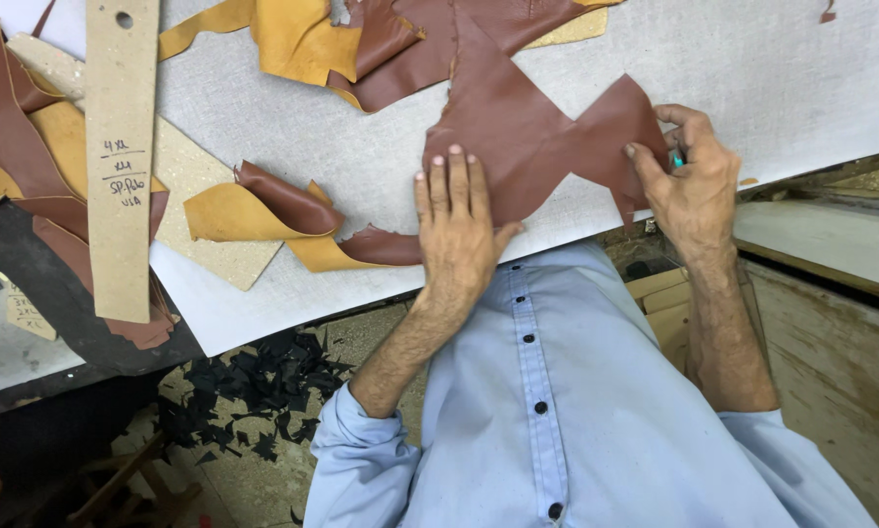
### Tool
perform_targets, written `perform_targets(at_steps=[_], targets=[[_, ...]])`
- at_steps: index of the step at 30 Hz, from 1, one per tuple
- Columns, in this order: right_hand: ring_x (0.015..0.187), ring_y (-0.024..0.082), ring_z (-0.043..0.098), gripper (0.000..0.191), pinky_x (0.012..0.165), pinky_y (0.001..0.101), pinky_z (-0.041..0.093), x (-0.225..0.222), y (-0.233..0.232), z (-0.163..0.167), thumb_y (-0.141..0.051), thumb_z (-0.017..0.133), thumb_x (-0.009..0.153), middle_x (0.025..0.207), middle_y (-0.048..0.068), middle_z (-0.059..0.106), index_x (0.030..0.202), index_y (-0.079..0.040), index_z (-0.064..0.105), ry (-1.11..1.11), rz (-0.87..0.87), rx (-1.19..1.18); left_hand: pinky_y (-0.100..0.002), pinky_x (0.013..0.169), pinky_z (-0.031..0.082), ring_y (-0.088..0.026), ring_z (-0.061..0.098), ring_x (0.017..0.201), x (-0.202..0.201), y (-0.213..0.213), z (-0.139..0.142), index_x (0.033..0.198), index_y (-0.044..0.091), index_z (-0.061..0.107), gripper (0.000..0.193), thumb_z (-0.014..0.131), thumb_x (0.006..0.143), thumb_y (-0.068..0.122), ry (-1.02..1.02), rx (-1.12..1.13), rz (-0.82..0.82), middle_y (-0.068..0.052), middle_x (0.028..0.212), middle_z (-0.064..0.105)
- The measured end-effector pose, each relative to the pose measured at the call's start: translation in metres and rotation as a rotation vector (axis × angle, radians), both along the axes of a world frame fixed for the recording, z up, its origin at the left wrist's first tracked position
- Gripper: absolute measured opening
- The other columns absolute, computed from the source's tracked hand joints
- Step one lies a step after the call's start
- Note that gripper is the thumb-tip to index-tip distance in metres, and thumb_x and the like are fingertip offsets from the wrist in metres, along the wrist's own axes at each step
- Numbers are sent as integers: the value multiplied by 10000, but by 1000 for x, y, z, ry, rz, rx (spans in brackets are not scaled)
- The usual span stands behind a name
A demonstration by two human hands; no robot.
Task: The person uses a utility knife and cardboard templates to cut shapes from brown and tan leather pieces on a workbench. They repeatedly position templates, trace outlines, and cut along the edges, then remove and set aside the cut pieces.
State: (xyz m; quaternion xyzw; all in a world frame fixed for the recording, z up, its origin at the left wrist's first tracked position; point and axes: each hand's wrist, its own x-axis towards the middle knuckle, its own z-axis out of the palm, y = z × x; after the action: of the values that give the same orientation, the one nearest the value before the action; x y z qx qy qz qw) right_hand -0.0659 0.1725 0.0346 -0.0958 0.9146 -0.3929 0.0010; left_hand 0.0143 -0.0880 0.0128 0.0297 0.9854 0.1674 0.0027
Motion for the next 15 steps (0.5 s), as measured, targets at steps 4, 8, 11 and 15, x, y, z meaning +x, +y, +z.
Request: perform_targets(at_steps=[4, 8, 11, 15], targets=[[817, 183, 722, 377, 573, 279, 536, 13, 15, -9, -45, 757, 1077, 1009, 159, 729, 1389, 51, 568, 9, -105, 9, -615, 1282, 124, -464, 164, 1551, 7, 33, -14, 1569, -78, 288, 1230, 731, 745, 721, -22, 48, -103, -298, 1652, 199], [1018, 233, 685, 420, 639, 340, 527, 33, 18, -20, -80, 804, 1065, 1194, 206, 672, 1348, 96, 548, 150, -161, 74, -592, 1315, 116, -406, 141, 1582, -8, 39, -23, 1609, -24, 283, 1227, 662, 788, 806, 29, 47, -152, -215, 1693, 202], [1062, 255, 620, 378, 710, 325, 565, 51, 17, -23, -101, 786, 1049, 1145, 199, 588, 1286, 93, 563, 173, -130, 164, -606, 1284, 102, -411, 127, 1558, -15, 18, -27, 1593, -28, 257, 1254, 636, 785, 852, 119, 49, -41, -225, 1671, 184], [930, 228, 638, 416, 705, 350, 545, 73, 8, -23, -196, 876, 1005, 1108, 178, 596, 1167, 60, 590, 91, -179, 191, -647, 1280, 115, -426, 136, 1570, 7, -8, -24, 1608, -45, 231, 1248, 642, 819, 830, 83, -36, 45, -249, 1681, 171]])
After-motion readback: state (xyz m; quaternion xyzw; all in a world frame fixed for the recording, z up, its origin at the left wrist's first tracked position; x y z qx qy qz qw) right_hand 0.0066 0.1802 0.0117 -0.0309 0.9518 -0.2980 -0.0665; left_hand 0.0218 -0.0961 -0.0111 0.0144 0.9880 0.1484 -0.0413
